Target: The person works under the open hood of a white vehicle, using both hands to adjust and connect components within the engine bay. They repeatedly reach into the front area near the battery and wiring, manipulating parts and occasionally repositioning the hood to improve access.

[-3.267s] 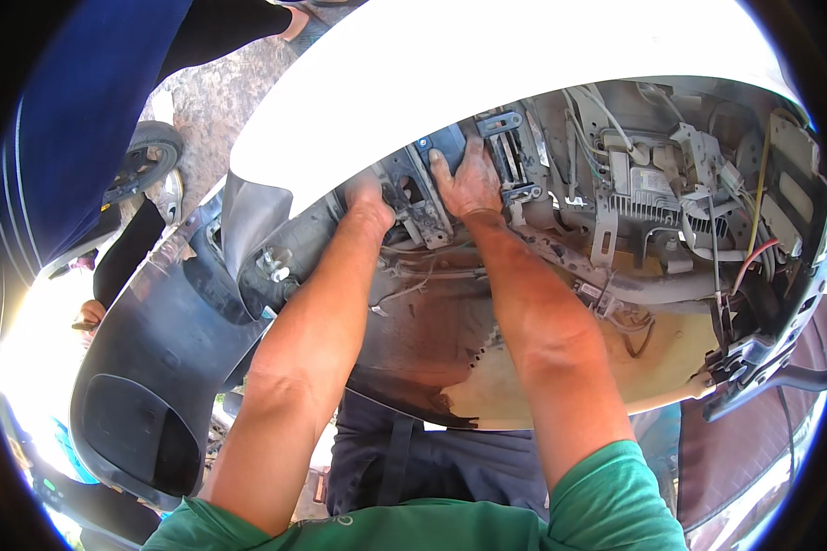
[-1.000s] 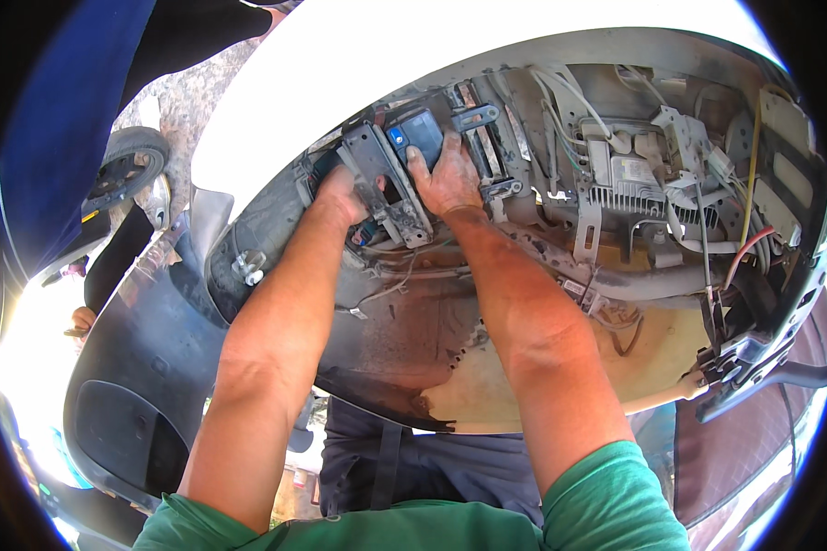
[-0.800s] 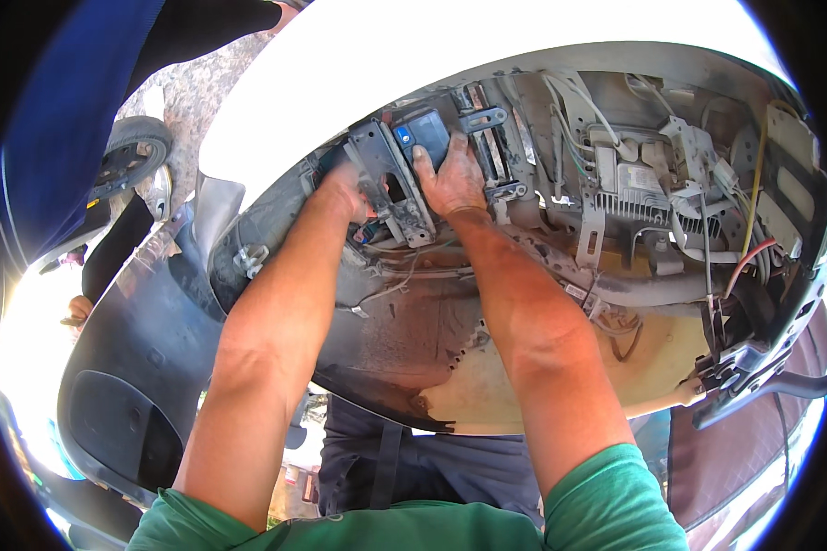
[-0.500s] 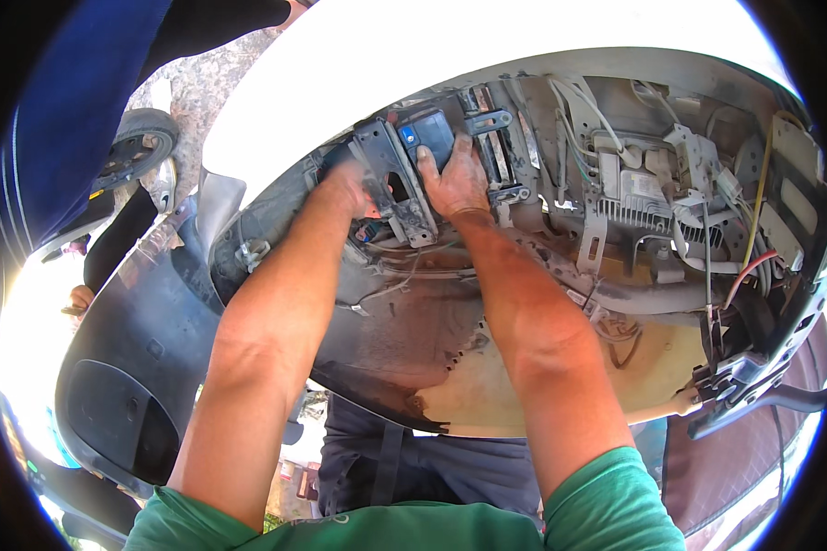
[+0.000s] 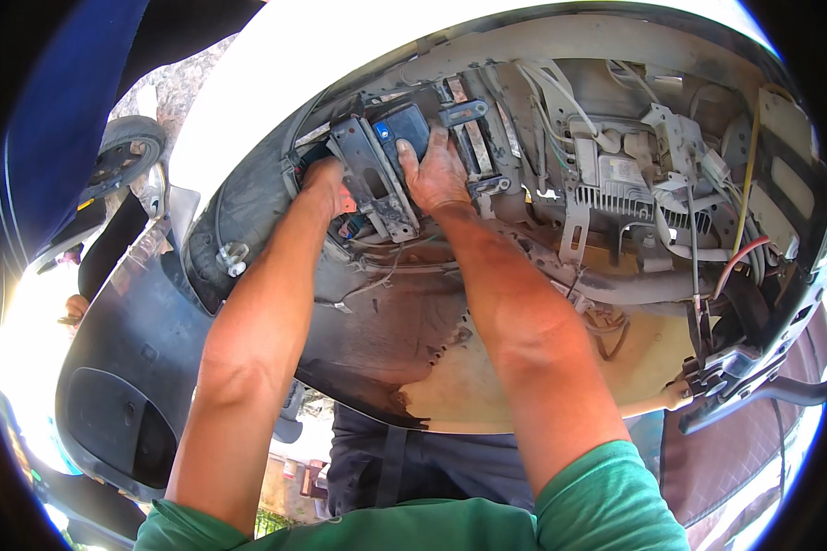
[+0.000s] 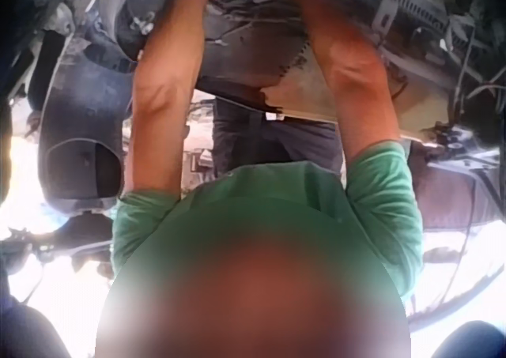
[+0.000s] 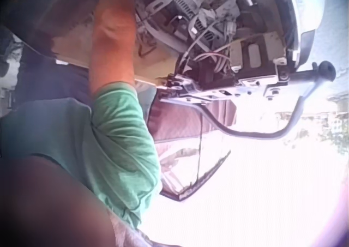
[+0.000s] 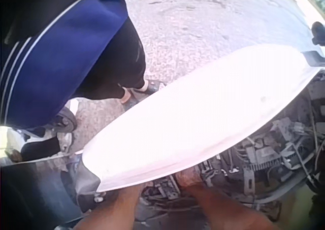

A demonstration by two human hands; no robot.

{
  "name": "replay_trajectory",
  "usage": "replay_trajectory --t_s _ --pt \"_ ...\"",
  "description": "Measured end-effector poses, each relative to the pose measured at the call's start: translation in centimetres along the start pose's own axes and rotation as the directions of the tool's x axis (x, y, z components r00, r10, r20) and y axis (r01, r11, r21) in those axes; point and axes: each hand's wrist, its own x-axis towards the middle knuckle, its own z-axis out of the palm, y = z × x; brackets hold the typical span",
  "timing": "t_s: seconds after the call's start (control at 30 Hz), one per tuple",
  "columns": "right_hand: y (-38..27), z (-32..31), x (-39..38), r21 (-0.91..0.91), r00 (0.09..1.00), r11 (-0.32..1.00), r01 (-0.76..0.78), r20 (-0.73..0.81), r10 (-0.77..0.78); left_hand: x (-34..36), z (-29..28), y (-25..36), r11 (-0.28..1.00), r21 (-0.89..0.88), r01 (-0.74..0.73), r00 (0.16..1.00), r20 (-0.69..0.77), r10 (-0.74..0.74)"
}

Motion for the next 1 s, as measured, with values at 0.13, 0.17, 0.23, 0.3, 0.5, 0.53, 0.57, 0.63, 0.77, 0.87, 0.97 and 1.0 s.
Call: replay_trajectory --t_s 0.13,0.17,0.23,0.3,0.5,0.53,0.57,0.63,0.77,0.87,0.97,1.0 --pt "0.3 0.5 0.0 -0.156 0.991 0.982 0.104 -0.066 -0.115 0.6 0.0 -0.1 0.997 0.055 -0.052 0.999 0.0 0.052" --pt "0.3 0.8 -0.4 -0.219 0.985 0.966 0.134 -0.08 -0.155 0.9 -0.1 -0.4 0.996 0.077 -0.045 0.999 0.007 0.045" --pt "0.0 0.9 -0.7 -0.31 0.972 0.934 0.181 -0.088 -0.217 1.4 -0.1 -0.2 0.99 0.123 -0.073 0.997 0.014 0.072" --pt "-0.4 0.7 -0.6 -0.364 0.962 0.906 0.214 -0.083 -0.26 1.5 0.0 0.0 0.979 0.189 -0.081 0.996 -0.015 0.085" --pt "-1.4 -3.5 -4.3 -0.644 0.808 0.499 0.581 0.378 -0.453 1.1 0.1 -0.7 0.96 0.279 -0.034 0.987 -0.14 0.076" --pt "-0.9 -4.0 -5.0 -0.648 0.763 0.423 0.634 0.434 -0.48 0.9 0.3 -0.6 0.961 0.272 -0.039 0.987 -0.139 0.079" --pt "-0.4 -3.9 -5.9 -0.642 0.717 0.35 0.682 0.492 -0.494 0.7 0.3 -0.9 0.962 0.272 -0.035 0.987 -0.14 0.075" --pt "-0.1 -3.6 -6.8 -0.684 0.72 0.263 0.681 0.558 -0.413 0.6 0.5 -0.9 0.963 0.268 -0.036 0.987 -0.141 0.076" --pt "-1.6 -4.1 -7.0 -0.71 0.703 0.012 0.704 0.694 -0.159 0.4 0.0 -0.9 0.967 0.254 -0.026 0.987 -0.146 0.065" --pt "-2.2 -4.6 -7.0 -0.693 0.686 -0.053 0.719 0.719 -0.112 0.2 -0.4 -0.8 0.969 0.246 -0.008 0.986 -0.158 0.049" --pt "-1.6 -4.8 -6.9 -0.714 0.716 0.067 0.697 0.688 -0.119 -0.3 -0.1 -0.8 0.972 0.234 0.005 0.985 -0.168 0.035" --pt "-1.1 -4.9 -6.8 -0.73 0.732 0.078 0.68 0.666 -0.146 -0.3 -0.1 -0.6 0.973 0.231 0.01 0.984 -0.176 0.031"
